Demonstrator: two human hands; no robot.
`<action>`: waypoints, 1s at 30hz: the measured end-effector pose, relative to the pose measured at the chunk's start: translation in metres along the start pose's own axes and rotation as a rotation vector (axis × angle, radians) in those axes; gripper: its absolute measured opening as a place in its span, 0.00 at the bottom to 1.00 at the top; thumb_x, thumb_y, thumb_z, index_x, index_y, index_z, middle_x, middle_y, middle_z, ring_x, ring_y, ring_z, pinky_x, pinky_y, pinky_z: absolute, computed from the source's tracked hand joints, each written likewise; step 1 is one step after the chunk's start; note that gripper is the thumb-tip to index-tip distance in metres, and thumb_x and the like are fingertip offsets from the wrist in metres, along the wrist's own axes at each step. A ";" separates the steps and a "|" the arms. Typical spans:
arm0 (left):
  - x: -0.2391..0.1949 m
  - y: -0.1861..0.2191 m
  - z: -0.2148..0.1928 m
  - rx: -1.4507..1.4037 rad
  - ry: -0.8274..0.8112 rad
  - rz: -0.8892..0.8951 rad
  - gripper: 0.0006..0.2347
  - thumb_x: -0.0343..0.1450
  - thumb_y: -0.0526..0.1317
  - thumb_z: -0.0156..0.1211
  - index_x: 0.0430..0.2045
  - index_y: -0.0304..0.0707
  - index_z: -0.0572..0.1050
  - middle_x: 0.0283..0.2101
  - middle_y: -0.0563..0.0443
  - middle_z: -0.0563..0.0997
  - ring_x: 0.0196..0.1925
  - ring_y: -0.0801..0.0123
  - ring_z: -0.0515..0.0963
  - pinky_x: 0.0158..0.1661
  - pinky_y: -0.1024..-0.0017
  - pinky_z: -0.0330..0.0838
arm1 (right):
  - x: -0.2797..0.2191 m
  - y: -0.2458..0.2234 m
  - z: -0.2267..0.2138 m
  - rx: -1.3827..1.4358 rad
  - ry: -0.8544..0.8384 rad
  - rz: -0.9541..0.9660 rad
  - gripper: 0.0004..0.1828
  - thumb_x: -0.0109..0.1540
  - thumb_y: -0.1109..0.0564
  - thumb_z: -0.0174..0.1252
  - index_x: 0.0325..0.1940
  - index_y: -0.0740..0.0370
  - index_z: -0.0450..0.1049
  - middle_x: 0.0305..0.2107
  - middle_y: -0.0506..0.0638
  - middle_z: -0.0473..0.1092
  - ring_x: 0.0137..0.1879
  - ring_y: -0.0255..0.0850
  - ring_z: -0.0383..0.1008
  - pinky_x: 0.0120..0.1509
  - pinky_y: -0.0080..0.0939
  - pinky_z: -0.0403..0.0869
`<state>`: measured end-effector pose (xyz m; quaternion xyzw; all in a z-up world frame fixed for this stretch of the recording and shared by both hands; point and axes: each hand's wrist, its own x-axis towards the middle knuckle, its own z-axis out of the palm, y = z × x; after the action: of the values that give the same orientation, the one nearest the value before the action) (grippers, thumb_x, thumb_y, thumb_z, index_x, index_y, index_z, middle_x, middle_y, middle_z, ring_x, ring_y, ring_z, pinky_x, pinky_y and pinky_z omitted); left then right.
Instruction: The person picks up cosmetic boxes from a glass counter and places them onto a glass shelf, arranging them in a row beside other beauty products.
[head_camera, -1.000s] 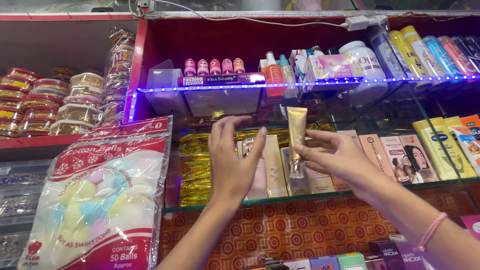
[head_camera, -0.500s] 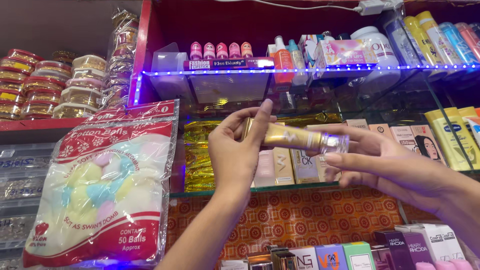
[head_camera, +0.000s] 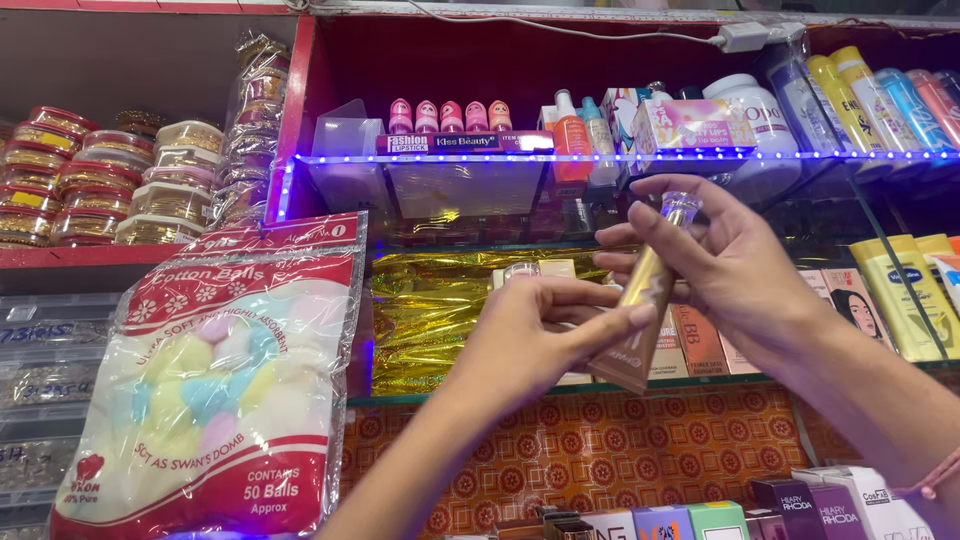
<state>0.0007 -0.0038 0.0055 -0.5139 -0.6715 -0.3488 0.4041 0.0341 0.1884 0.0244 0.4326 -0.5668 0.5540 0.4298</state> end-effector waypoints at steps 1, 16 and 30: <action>0.003 0.002 -0.003 0.005 -0.065 -0.025 0.25 0.65 0.50 0.70 0.51 0.31 0.81 0.41 0.43 0.87 0.41 0.71 0.87 0.40 0.77 0.81 | 0.002 0.000 -0.002 -0.054 0.016 -0.009 0.44 0.53 0.38 0.59 0.69 0.57 0.57 0.47 0.59 0.77 0.55 0.48 0.81 0.54 0.49 0.77; 0.039 0.012 -0.030 0.110 0.158 0.027 0.30 0.65 0.50 0.67 0.56 0.31 0.63 0.38 0.42 0.85 0.39 0.64 0.88 0.42 0.68 0.81 | 0.004 0.010 -0.037 -1.083 -0.336 -0.386 0.32 0.62 0.39 0.60 0.70 0.44 0.74 0.54 0.48 0.73 0.55 0.40 0.74 0.57 0.43 0.77; 0.025 -0.102 -0.029 0.074 0.267 -0.555 0.47 0.70 0.71 0.43 0.73 0.27 0.42 0.72 0.23 0.56 0.76 0.44 0.56 0.71 0.58 0.54 | 0.017 0.063 0.005 -0.428 0.058 0.321 0.44 0.50 0.37 0.71 0.62 0.64 0.71 0.43 0.55 0.79 0.48 0.41 0.81 0.49 0.43 0.83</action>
<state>-0.0966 -0.0428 0.0349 -0.2454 -0.7395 -0.4855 0.3966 -0.0316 0.1835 0.0249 0.2207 -0.7198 0.4947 0.4342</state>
